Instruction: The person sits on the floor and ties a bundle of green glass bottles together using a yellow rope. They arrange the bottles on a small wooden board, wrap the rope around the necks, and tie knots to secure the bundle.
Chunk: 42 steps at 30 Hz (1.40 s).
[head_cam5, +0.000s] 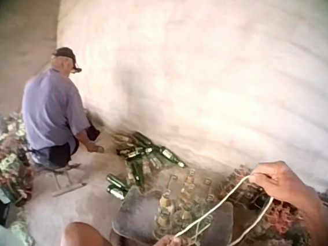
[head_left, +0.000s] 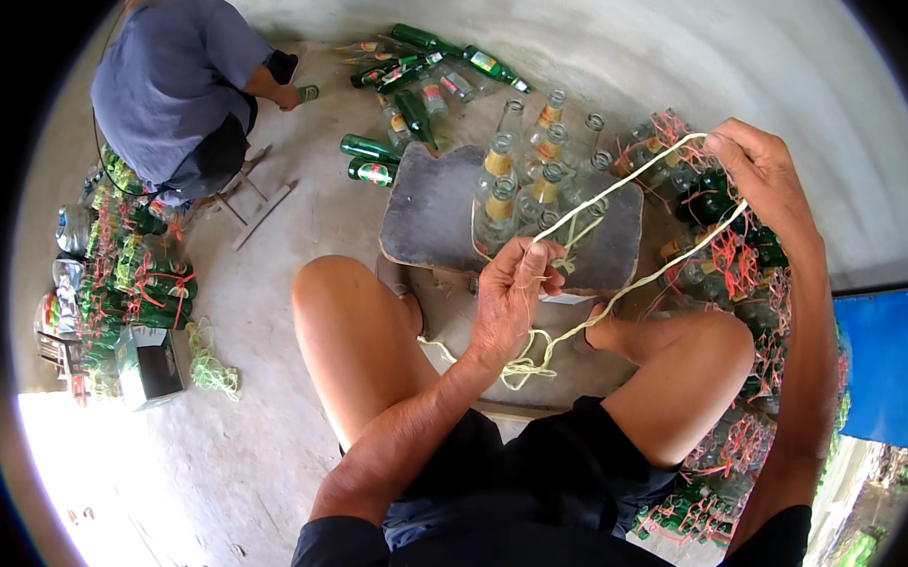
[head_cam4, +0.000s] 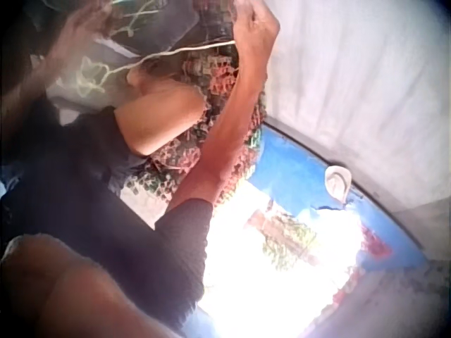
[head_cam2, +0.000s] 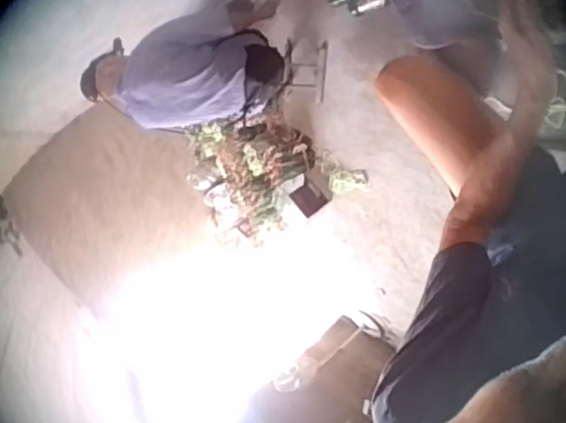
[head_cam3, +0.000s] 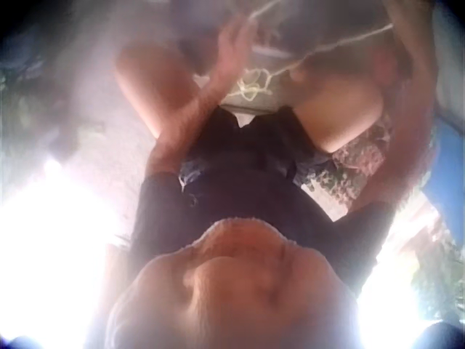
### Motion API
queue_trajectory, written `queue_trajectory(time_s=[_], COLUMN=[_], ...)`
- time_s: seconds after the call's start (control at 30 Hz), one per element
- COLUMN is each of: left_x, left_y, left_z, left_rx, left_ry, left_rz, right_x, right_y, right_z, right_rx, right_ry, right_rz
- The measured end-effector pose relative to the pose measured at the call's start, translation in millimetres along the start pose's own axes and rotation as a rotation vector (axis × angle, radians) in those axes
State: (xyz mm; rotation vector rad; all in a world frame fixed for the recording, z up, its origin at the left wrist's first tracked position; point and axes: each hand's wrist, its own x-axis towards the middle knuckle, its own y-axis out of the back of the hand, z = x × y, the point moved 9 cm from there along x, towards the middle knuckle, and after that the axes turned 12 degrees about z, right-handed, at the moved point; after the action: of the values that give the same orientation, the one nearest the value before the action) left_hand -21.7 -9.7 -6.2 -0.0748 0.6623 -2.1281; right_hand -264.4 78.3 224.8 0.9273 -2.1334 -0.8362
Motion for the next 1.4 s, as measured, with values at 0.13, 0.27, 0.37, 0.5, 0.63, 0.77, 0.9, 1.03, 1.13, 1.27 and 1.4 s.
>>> queue_trajectory(time_s=[0.13,0.27,0.37,0.5,0.63,0.77,0.9,1.03,1.13,1.27,1.4], left_x=[3,11,13,18,23,25,28,30,31,36,39], left_y=[4,12,14,17,23,26,25,29,33,36,38], left_z=[10,12,15,13,14,16,17,18,21,16,12], left_rx=[0.008,-0.037,-0.086,-0.129,-0.121,-0.122,-0.166,-0.204,-0.207,-0.249,-0.274], left_ry=[-0.023,-0.055,-0.07,-0.079,-0.109,-0.096,-0.09,-0.09,-0.082,-0.08,-0.046], left_rz=[0.066,0.126,0.144,0.183,0.222,0.256,0.271,0.3,0.328,0.326,0.344], right_x=[34,63,81,106,129,149,163,172,178,186,192], right_y=[-24,-46,-65,-90,-118,-145,-166,-188,-209,-232,-253], right_z=[14,6,-2,-7,-9,-2,6,0,-4,2,14], right_rx=[-0.093,-0.211,-0.291,-0.374,-0.488,-0.47,-0.438,-0.416,-0.381,-0.371,-0.364], right_ry=[0.1,0.273,0.356,0.497,0.539,0.555,0.536,0.457,0.419,0.452,0.401], right_rz=[-0.041,-0.049,-0.046,-0.025,-0.054,-0.069,-0.072,-0.132,-0.169,-0.18,-0.257])
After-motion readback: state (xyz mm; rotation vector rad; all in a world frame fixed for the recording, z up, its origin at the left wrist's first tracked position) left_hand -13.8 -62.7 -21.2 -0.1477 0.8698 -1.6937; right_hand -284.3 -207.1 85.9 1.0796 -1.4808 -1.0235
